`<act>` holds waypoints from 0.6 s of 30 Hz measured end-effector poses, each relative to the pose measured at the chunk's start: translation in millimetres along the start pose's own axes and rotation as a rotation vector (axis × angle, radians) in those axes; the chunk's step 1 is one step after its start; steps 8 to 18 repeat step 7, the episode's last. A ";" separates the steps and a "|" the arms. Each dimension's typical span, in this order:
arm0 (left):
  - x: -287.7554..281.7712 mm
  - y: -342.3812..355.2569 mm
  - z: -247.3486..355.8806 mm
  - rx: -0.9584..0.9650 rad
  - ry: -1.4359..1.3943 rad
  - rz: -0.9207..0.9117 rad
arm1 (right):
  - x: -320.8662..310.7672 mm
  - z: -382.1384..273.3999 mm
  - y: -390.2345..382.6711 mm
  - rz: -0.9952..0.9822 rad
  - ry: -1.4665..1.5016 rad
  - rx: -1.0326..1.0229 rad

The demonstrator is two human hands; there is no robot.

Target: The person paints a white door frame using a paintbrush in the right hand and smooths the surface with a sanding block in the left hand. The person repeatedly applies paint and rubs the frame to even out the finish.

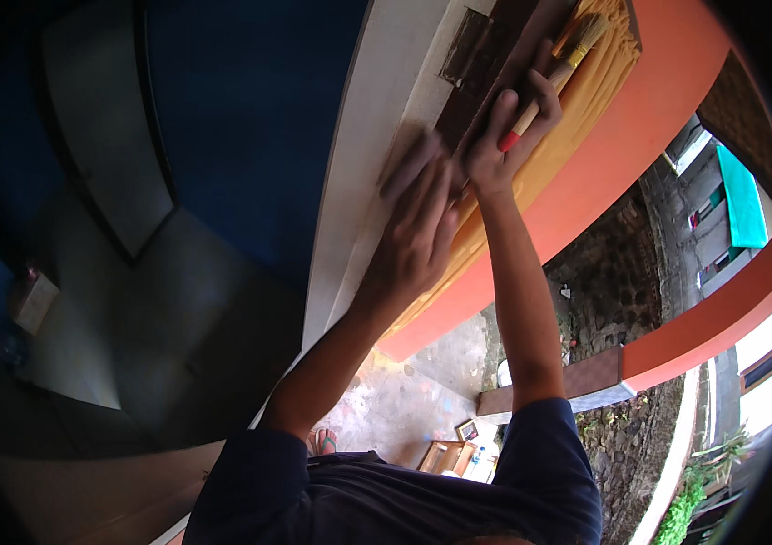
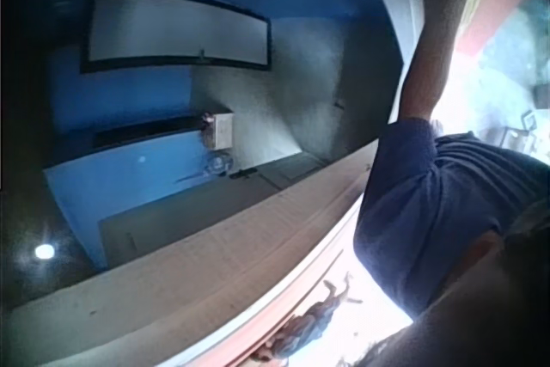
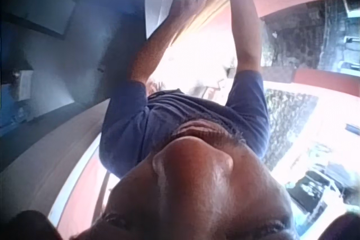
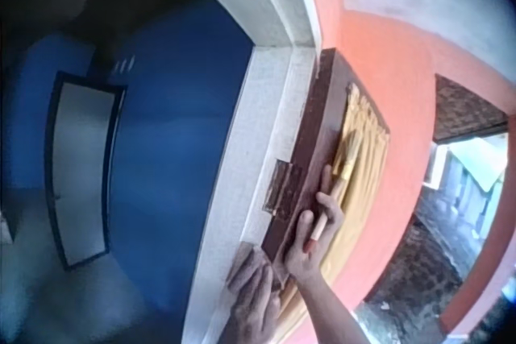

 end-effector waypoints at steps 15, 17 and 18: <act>-3.8 -106.5 -18.5 -0.230 0.083 -0.161 | 4.4 4.8 1.2 0.034 0.080 -0.039; -3.8 -106.5 -18.5 -0.230 0.083 -0.161 | 4.4 4.8 1.2 0.034 0.080 -0.039; -3.8 -106.5 -18.5 -0.230 0.083 -0.161 | 4.4 4.8 1.2 0.034 0.080 -0.039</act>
Point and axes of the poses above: each hand's wrist, its own y-axis towards the middle knuckle, its own x-axis out of the palm, z = x × y, the point moved 2 cm from there along y, towards the middle knuckle, and after that the axes turned 2 degrees about -z, right-handed, at the moved point
